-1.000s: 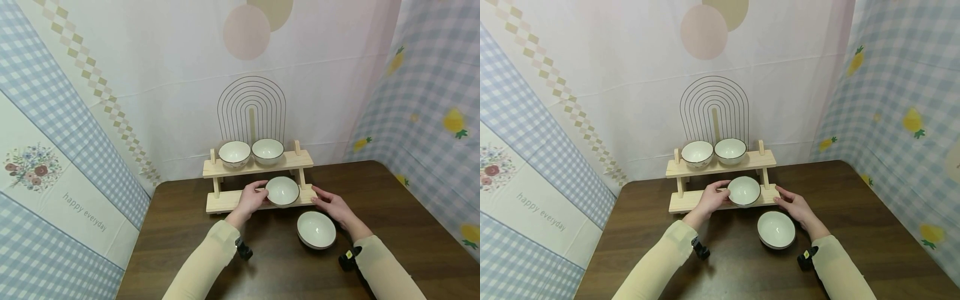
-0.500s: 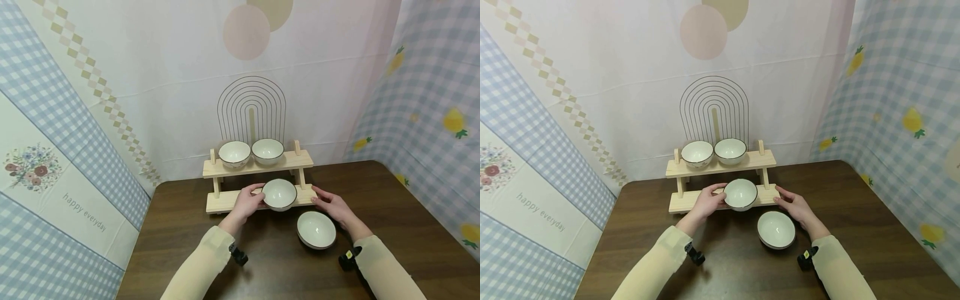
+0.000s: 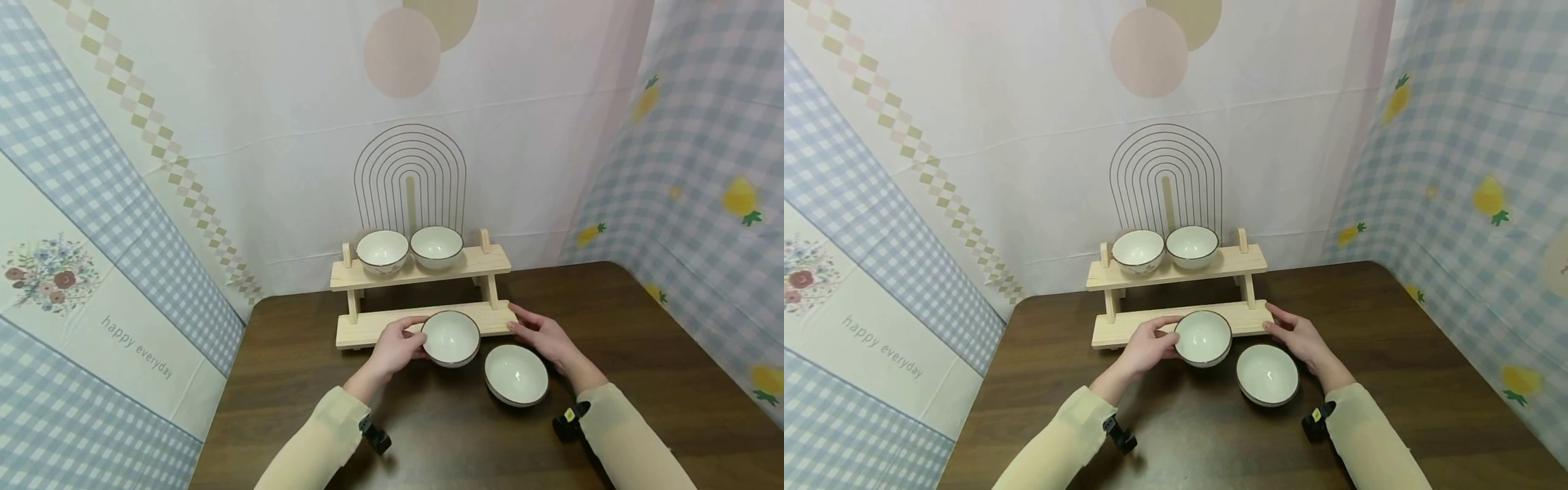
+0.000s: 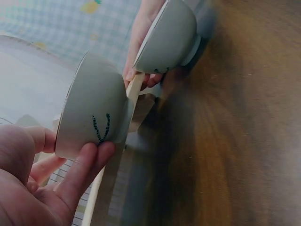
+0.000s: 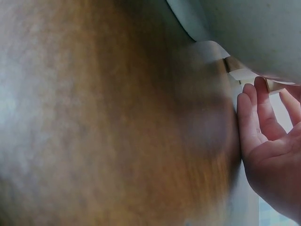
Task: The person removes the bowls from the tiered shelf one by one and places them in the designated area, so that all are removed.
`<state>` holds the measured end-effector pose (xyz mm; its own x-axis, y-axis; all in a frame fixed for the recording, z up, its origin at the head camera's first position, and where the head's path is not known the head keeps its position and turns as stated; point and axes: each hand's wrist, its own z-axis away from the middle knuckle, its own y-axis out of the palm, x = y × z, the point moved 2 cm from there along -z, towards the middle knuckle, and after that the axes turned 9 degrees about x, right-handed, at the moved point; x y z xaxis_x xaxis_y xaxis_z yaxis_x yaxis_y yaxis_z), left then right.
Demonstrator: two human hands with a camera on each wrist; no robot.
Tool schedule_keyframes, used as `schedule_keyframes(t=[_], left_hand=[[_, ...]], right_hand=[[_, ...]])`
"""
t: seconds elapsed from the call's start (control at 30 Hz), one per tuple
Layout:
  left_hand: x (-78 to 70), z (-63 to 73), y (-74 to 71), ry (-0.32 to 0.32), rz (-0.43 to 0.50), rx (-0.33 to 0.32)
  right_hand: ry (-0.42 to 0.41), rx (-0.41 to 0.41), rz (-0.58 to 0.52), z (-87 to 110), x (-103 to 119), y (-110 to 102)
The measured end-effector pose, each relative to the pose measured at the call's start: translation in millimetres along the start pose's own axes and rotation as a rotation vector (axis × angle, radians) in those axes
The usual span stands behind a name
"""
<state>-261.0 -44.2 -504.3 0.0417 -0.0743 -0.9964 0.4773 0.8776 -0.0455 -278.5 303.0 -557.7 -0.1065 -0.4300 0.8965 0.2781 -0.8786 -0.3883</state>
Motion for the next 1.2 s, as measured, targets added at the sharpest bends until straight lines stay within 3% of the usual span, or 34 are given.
schedule_keyframes(t=[0.27, 0.6, 0.8, 1.2], left_hand=[[13.3, 14.7, -1.6, -0.009, -0.04, 0.053], [21.0, 32.7, -4.9, -0.037, -0.122, 0.075], [27.5, 38.0, -8.5, -0.054, -0.111, 0.096], [25.5, 43.9, -7.9, -0.048, -0.101, 0.131]], right_hand=[[-0.003, 0.006, 0.005, -2.8, 0.0, -1.1], [0.003, 0.008, -0.003, -3.5, -2.0, -0.7], [0.011, 0.009, -0.008, -2.5, -1.9, -0.8], [0.022, 0.007, -0.007, -2.7, -3.0, -0.6]])
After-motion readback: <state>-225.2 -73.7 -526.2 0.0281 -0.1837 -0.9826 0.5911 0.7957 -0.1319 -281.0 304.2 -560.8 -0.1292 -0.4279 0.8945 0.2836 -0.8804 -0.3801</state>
